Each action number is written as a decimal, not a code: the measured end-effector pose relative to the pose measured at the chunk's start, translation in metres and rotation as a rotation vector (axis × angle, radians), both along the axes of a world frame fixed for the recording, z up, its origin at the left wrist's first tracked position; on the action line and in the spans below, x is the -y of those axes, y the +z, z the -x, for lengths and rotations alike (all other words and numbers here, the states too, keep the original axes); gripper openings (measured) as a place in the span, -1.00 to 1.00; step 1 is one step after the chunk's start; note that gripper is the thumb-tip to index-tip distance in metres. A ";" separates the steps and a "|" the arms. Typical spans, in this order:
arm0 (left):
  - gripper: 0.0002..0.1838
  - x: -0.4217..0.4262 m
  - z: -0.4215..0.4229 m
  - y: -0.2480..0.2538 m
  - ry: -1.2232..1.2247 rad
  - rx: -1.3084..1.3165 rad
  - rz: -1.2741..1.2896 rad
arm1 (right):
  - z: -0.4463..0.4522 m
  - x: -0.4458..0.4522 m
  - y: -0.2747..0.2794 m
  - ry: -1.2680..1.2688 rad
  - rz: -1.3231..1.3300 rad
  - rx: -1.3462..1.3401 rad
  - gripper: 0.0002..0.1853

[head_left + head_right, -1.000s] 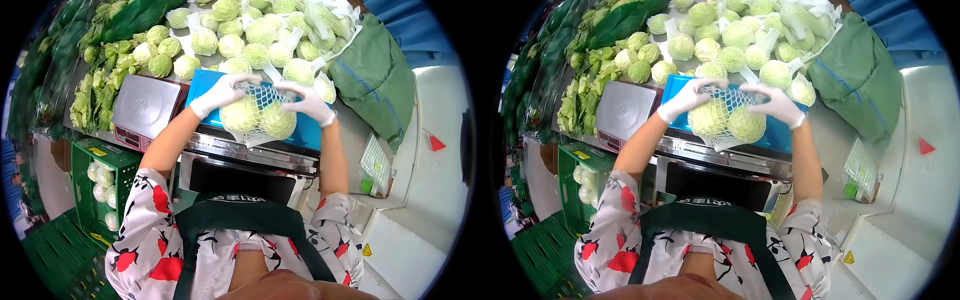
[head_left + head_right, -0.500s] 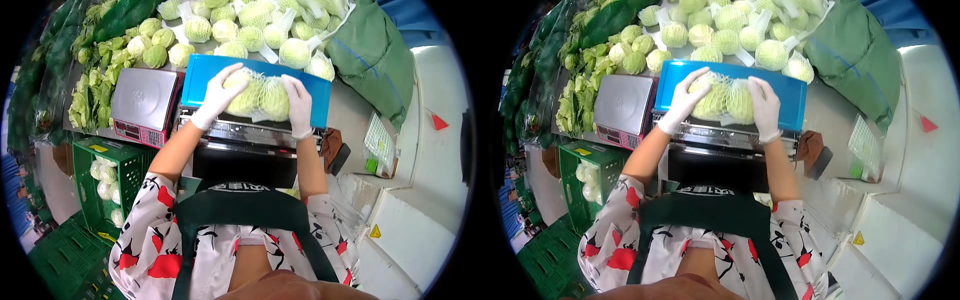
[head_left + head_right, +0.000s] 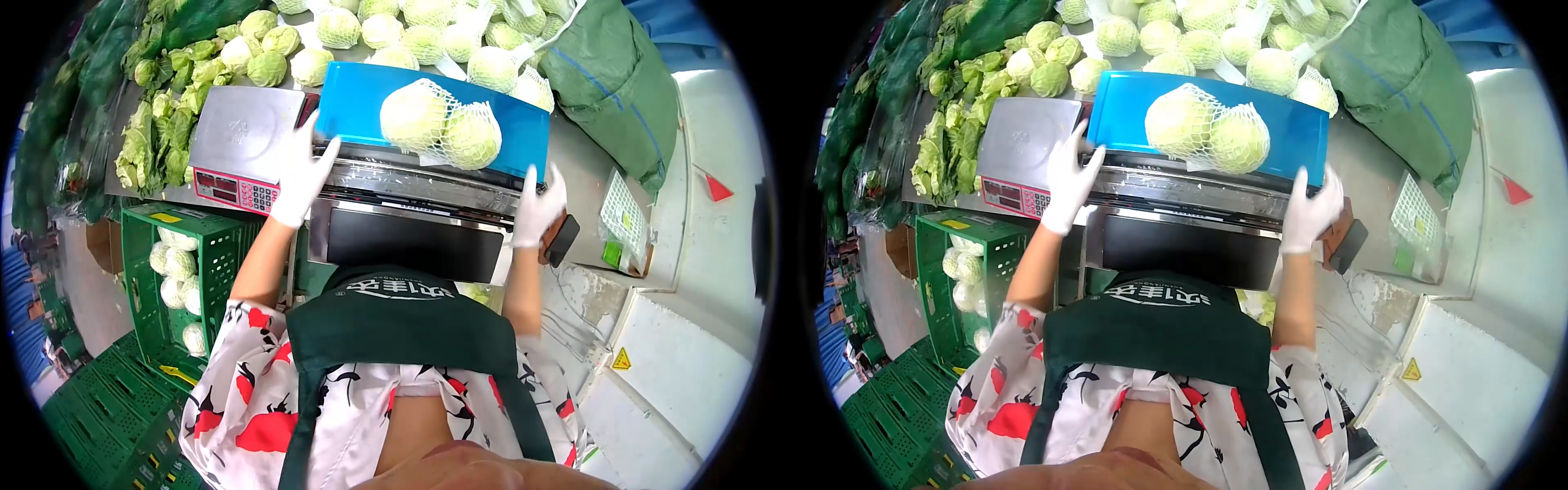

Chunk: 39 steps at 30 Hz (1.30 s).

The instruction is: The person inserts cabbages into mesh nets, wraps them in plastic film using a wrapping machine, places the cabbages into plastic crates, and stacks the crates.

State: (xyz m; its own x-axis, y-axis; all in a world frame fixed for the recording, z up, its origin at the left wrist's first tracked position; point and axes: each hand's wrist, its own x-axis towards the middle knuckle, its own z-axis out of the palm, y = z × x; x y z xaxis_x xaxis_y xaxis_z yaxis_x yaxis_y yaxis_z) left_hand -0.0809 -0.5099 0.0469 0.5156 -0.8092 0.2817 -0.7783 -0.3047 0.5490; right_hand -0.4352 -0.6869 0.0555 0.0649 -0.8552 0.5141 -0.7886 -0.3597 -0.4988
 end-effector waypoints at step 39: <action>-0.25 0.107 0.020 0.015 -0.412 -1.336 -0.163 | -0.050 0.040 -0.001 0.679 -1.082 0.647 -0.16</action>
